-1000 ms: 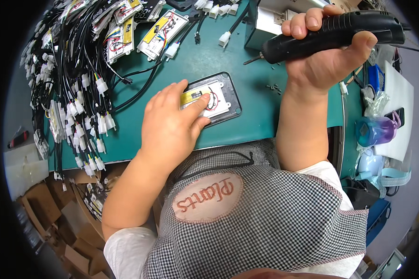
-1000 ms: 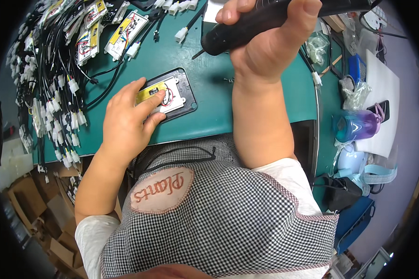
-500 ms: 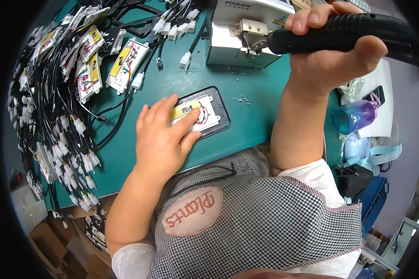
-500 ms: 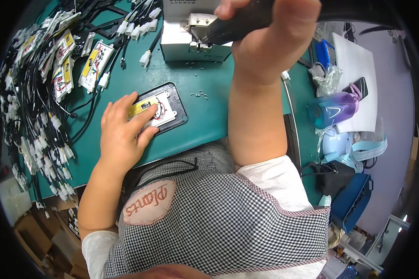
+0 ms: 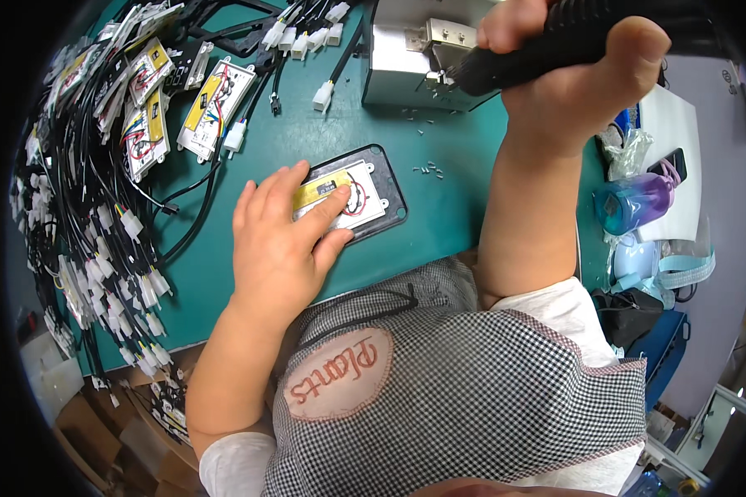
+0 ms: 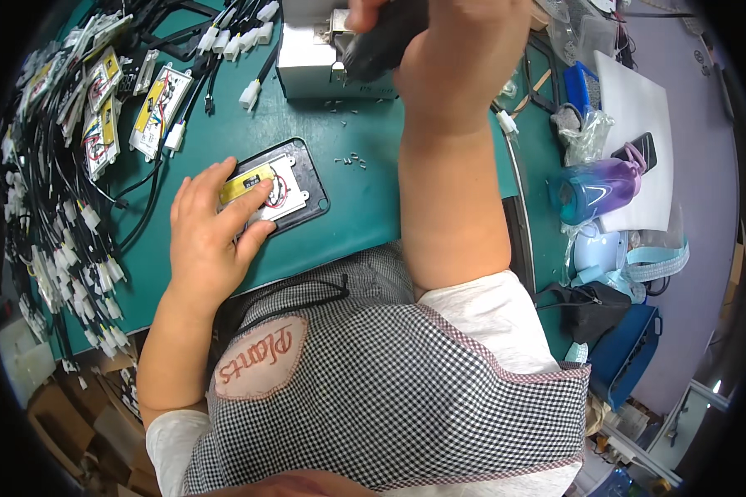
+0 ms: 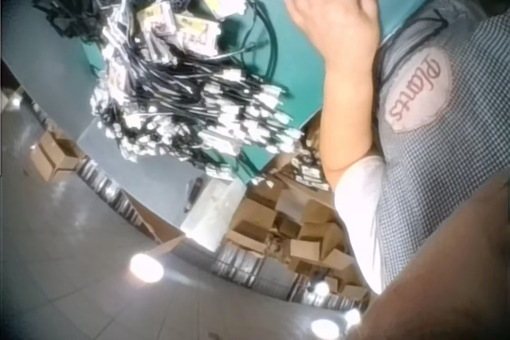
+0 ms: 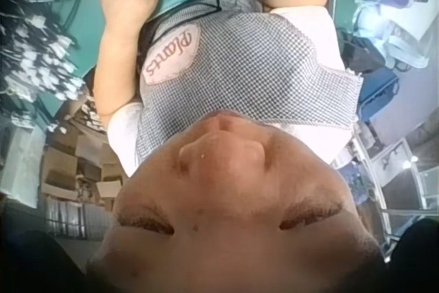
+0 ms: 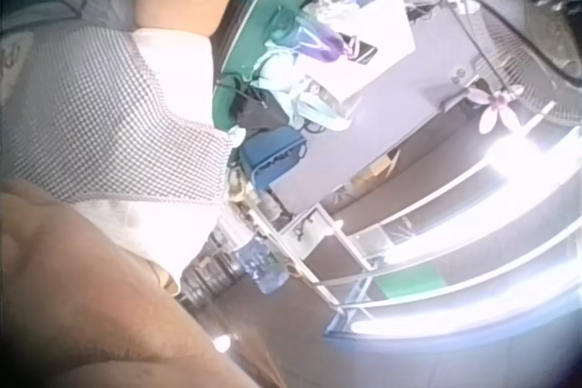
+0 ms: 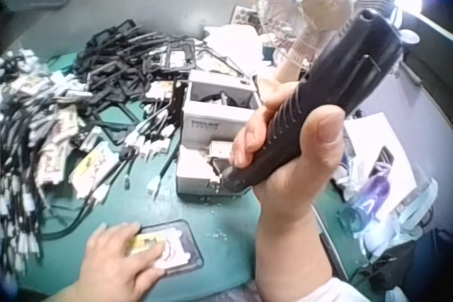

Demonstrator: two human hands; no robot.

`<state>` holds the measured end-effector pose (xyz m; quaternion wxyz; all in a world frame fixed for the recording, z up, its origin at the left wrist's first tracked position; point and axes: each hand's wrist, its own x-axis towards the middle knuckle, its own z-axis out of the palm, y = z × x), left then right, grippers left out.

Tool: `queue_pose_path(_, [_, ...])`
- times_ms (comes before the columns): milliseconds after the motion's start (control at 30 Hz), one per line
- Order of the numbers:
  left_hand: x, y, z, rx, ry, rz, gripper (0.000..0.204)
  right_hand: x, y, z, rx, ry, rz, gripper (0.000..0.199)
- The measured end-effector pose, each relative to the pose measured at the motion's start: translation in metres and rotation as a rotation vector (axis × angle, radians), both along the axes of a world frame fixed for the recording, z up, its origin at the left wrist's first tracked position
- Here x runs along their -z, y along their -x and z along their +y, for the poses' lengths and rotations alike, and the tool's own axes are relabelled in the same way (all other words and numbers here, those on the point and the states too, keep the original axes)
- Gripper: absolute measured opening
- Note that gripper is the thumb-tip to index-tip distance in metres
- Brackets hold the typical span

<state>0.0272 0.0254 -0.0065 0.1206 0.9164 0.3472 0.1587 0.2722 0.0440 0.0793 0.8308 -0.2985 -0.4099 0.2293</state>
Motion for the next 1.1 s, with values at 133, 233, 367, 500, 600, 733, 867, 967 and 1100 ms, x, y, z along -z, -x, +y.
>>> queue_pose_path(133, [0.001, 0.0, 0.0, -0.004, 0.005, -0.011, 0.047, 0.018, 0.011, -0.007, -0.177, 0.025, 0.054, 0.084])
queue_pose_path(233, [0.002, 0.0, 0.0, -0.003, 0.001, -0.007, 0.048, 0.025, 0.033, -0.019, -0.287, 0.095, 0.199, 0.089])
queue_pose_path(367, [0.003, 0.0, 0.0, -0.002, 0.004, -0.015, 0.048, 0.043, 0.041, -0.018, -0.395, 0.052, 0.166, 0.09])
queue_pose_path(500, [0.003, 0.001, 0.0, -0.006, 0.007, -0.027, 0.047, 0.054, 0.039, -0.013, -0.457, 0.095, 0.145, 0.086])
queue_pose_path(600, [0.002, 0.001, -0.001, -0.005, 0.006, -0.03, 0.047, 0.059, 0.042, -0.014, -0.43, 0.166, 0.075, 0.083])
queue_pose_path(733, [0.002, 0.002, -0.002, -0.01, 0.009, -0.036, 0.046, 0.066, 0.048, -0.016, -0.397, 0.228, -0.089, 0.077])
queue_pose_path(867, [0.004, 0.002, -0.002, -0.021, 0.008, -0.055, 0.044, 0.064, 0.041, -0.011, -0.519, 0.137, -0.247, 0.073])
queue_pose_path(967, [0.005, 0.001, -0.001, -0.019, 0.014, -0.056, 0.043, 0.068, 0.045, -0.018, -0.48, 0.097, -0.19, 0.074])
queue_pose_path(1100, [0.004, 0.001, -0.001, -0.017, 0.03, -0.057, 0.044, 0.058, 0.031, -0.017, -0.219, 0.243, -0.176, 0.074])
